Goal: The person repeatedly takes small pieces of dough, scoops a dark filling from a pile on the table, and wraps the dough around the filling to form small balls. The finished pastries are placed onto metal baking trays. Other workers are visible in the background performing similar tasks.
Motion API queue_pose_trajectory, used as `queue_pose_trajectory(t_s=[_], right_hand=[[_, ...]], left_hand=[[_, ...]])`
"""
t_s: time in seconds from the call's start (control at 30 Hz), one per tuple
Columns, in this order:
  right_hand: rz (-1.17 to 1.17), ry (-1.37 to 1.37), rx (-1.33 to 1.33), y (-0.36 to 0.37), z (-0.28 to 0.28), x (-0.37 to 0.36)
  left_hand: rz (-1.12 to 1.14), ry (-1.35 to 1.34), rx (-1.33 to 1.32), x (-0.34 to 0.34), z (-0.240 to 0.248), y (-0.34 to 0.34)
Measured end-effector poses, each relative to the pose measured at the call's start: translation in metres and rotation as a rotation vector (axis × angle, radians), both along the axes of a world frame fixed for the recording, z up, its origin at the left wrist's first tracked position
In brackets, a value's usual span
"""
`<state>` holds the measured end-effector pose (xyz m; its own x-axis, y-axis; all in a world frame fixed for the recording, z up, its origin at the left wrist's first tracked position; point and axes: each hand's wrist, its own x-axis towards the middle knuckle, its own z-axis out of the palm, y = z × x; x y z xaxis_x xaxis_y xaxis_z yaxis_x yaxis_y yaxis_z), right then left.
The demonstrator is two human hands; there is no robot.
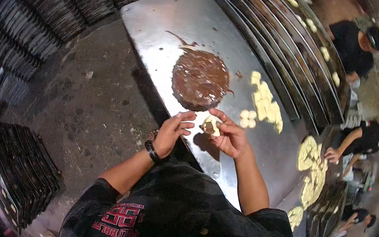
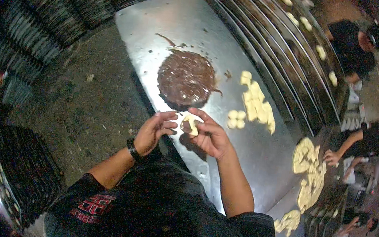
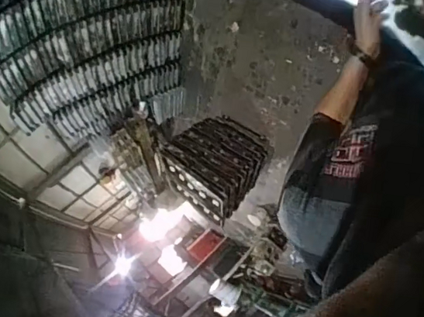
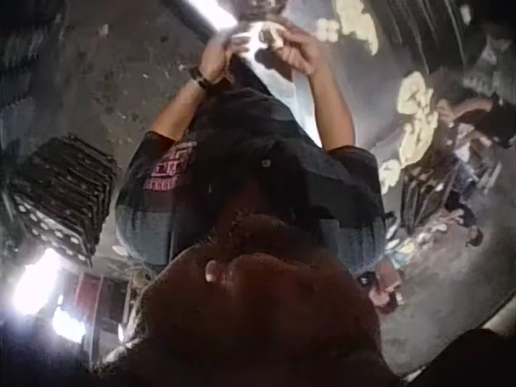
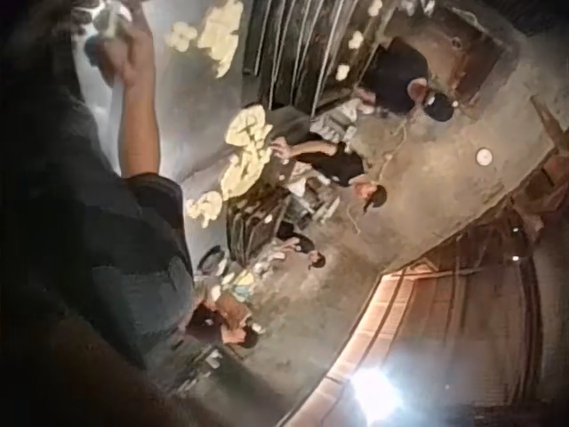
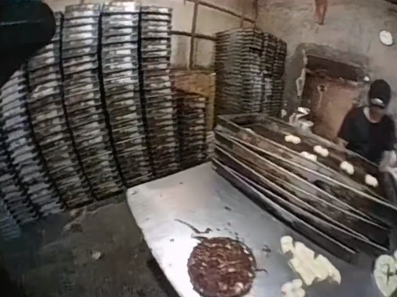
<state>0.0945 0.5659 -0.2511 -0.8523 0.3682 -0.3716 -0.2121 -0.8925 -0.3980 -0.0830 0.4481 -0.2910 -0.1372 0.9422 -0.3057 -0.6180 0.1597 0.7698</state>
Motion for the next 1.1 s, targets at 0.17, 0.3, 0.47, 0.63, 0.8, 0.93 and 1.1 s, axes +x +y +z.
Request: queue_pose_trajectory(t_s=[0.17, 0.3, 0.47, 0.63, 0.8, 0.93, 1.1], right_hand=[[-0.205, 0.092, -0.079, -0.047, -0.028, 0.079], [-0.271, -0.115, -0.201, -0.072, -0.044, 0.131], [-0.241, -0.636, 0.508, -0.073, -0.028, 0.151], [-0.283, -0.796, 1.698, -0.058, -0.007, 0.110], [-0.625, -0.994, 1.440, -0.071, 0.002, 0.080], [-0.694, -1.177, 1.562, -0.084, -0.028, 0.097], [-0.308, -1.483, 1.593, -0.134, -0.083, 0.161]], left_hand=[[-0.196, -0.018, 0.032, 0.087, -0.002, 0.002], [-0.174, 0.023, -0.110, 0.125, -0.009, -0.013], [-0.289, 0.216, -0.020, 0.135, -0.008, -0.014], [-0.307, 0.633, 0.272, 0.116, 0.015, 0.003], [-0.382, 0.349, 0.281, 0.104, 0.000, 0.028], [-0.551, 0.665, 0.463, 0.113, -0.009, 0.039], [-0.965, 0.441, 0.398, 0.112, -0.002, 0.040]])
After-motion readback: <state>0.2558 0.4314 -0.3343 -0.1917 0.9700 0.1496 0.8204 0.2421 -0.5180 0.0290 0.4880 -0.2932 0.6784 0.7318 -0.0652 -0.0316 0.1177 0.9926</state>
